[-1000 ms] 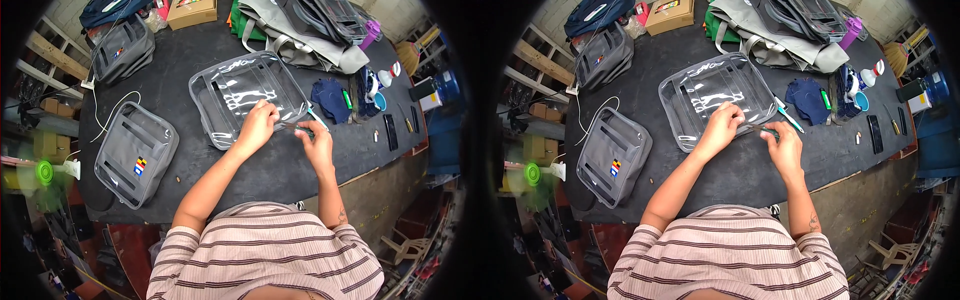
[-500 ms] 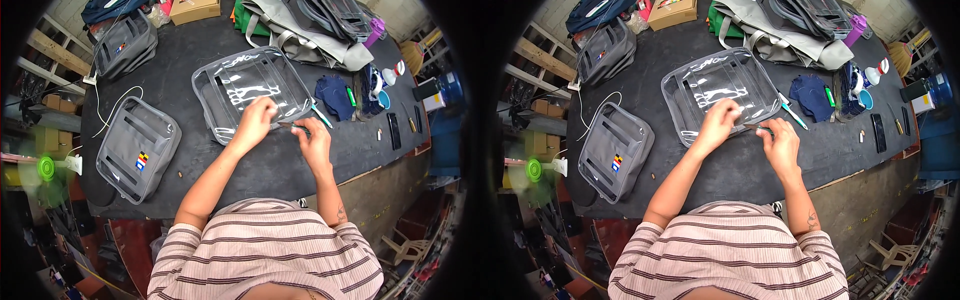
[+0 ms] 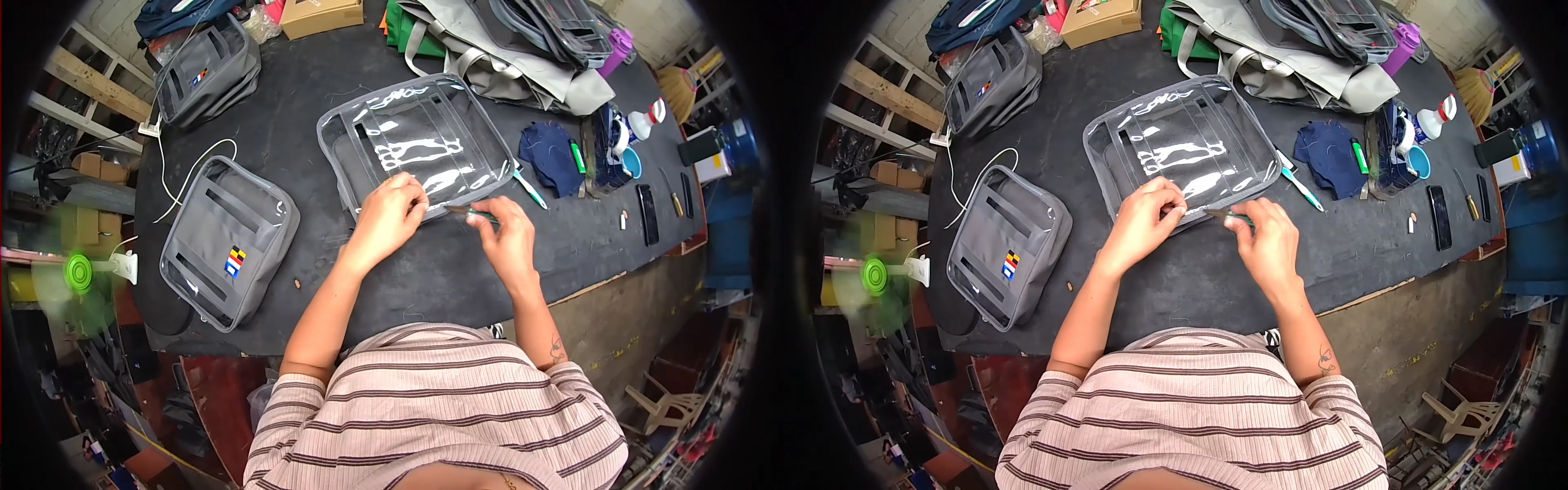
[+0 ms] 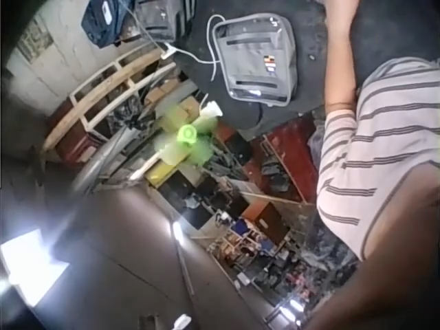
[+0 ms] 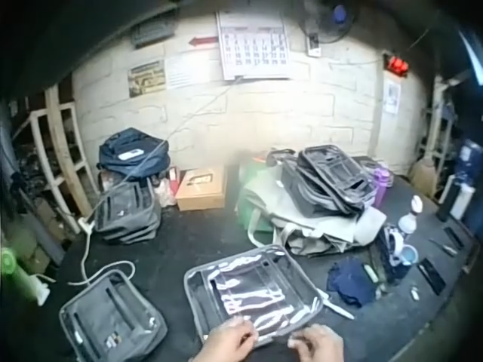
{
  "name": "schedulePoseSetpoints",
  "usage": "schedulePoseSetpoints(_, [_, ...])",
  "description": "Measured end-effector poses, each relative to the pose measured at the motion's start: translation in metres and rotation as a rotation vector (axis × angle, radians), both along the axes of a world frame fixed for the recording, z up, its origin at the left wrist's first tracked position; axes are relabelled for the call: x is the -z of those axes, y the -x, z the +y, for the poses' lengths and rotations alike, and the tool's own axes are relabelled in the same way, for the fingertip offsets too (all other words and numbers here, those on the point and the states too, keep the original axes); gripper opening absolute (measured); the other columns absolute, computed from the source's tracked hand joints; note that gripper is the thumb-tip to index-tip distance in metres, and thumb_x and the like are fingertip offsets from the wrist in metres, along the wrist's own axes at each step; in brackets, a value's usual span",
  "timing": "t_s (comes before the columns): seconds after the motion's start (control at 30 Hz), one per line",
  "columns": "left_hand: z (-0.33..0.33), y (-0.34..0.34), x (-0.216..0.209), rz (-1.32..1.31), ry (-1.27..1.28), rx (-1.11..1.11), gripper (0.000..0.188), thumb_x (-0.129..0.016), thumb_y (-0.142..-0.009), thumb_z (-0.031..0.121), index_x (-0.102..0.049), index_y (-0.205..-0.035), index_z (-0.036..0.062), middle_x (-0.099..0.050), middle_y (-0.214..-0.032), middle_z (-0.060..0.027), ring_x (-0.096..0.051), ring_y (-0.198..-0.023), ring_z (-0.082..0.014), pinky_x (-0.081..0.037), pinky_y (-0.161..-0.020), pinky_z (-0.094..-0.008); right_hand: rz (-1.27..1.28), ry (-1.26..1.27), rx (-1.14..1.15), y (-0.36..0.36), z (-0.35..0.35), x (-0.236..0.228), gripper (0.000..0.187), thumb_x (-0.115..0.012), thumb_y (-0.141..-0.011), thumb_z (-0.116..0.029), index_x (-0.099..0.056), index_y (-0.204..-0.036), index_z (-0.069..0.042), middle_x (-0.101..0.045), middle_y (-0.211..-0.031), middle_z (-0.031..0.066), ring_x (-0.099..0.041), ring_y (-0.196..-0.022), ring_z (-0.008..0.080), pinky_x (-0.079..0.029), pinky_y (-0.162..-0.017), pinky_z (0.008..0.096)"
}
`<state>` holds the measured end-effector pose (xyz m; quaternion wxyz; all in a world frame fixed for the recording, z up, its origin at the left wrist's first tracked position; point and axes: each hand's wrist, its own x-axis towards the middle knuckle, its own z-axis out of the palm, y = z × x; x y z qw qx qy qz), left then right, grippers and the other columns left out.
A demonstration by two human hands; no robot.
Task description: The person uses a small utility knife to trim excess material and threads from the edges of a manufactured bag component.
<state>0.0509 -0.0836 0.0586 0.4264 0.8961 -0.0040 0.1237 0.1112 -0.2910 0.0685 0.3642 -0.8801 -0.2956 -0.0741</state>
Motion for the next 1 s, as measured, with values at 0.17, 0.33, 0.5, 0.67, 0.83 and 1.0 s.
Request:
schedulePoseSetpoints(0.17, [-0.023, -0.016, 0.004, -0.139, -0.149, -0.045, 0.007, -0.070, -0.077, 0.007, -0.068, -0.080, 0.0013, -0.061, -0.094, -0.0069, -0.061, -0.093, -0.0256, -0.049, -0.080, -0.0378, -0.078, 0.024, 0.079, -0.005, -0.005, 0.001, 0.012, -0.074, -0.076, -0.011, -0.067, -0.085, -0.005, -0.062, -0.078, 0.0085, -0.060, -0.074, 0.0287, -0.048, -0.067, 0.0394])
schedulePoseSetpoints(0.33, [-0.036, -0.020, 0.012, -0.176, -0.586, 0.030, 0.020, -0.065, -0.076, 0.003, -0.063, -0.095, -0.0026, -0.055, -0.107, -0.0134, -0.051, -0.108, -0.0318, -0.040, -0.095, -0.0438, -0.050, 0.026, 0.065, -0.003, -0.007, 0.010, 0.013, -0.074, -0.076, -0.011, -0.067, -0.084, -0.004, -0.061, -0.077, 0.0086, -0.060, -0.074, 0.0284, -0.048, -0.067, 0.0394])
schedulePoseSetpoints(0.5, [-0.031, -0.016, 0.031, -0.212, -0.230, -0.103, 0.010, -0.049, -0.085, -0.006, -0.049, -0.094, -0.0013, -0.048, -0.106, -0.0168, -0.048, -0.106, -0.0340, -0.038, -0.097, -0.0448, -0.024, 0.017, 0.052, 0.004, -0.005, 0.012, 0.014, -0.074, -0.076, -0.011, -0.067, -0.085, -0.004, -0.061, -0.078, 0.0086, -0.060, -0.074, 0.0284, -0.048, -0.067, 0.0391])
schedulePoseSetpoints(0.67, [-0.012, -0.020, 0.024, -0.158, 0.120, -0.065, 0.005, -0.065, -0.079, 0.002, -0.066, -0.084, 0.0007, -0.060, -0.101, -0.0115, -0.054, -0.100, -0.0306, -0.043, -0.087, -0.0399, -0.035, 0.000, 0.049, 0.002, -0.005, 0.012, 0.014, -0.075, -0.075, -0.011, -0.067, -0.086, -0.004, -0.061, -0.079, 0.0083, -0.060, -0.074, 0.0282, -0.048, -0.067, 0.0389])
schedulePoseSetpoints(0.83, [-0.035, -0.015, 0.021, -0.247, -0.365, -0.058, 0.009, -0.071, -0.071, 0.006, -0.069, -0.079, 0.0007, -0.061, -0.106, -0.0092, -0.051, -0.116, -0.0302, -0.037, -0.102, -0.0449, -0.083, 0.043, 0.040, 0.002, -0.005, 0.010, 0.015, -0.075, -0.074, -0.011, -0.067, -0.086, -0.005, -0.061, -0.079, 0.0080, -0.060, -0.073, 0.0278, -0.048, -0.067, 0.0388])
schedulePoseSetpoints(1.0, [-0.048, -0.021, 0.033, -0.287, -0.613, -0.075, 0.024, -0.059, -0.078, 0.000, -0.058, -0.101, -0.0050, -0.051, -0.115, -0.0181, -0.047, -0.115, -0.0345, -0.034, -0.103, -0.0515, -0.081, 0.052, 0.049, 0.004, -0.006, 0.013, 0.015, -0.075, -0.074, -0.010, -0.067, -0.086, -0.004, -0.061, -0.078, 0.0082, -0.059, -0.073, 0.0280, -0.048, -0.066, 0.0388])
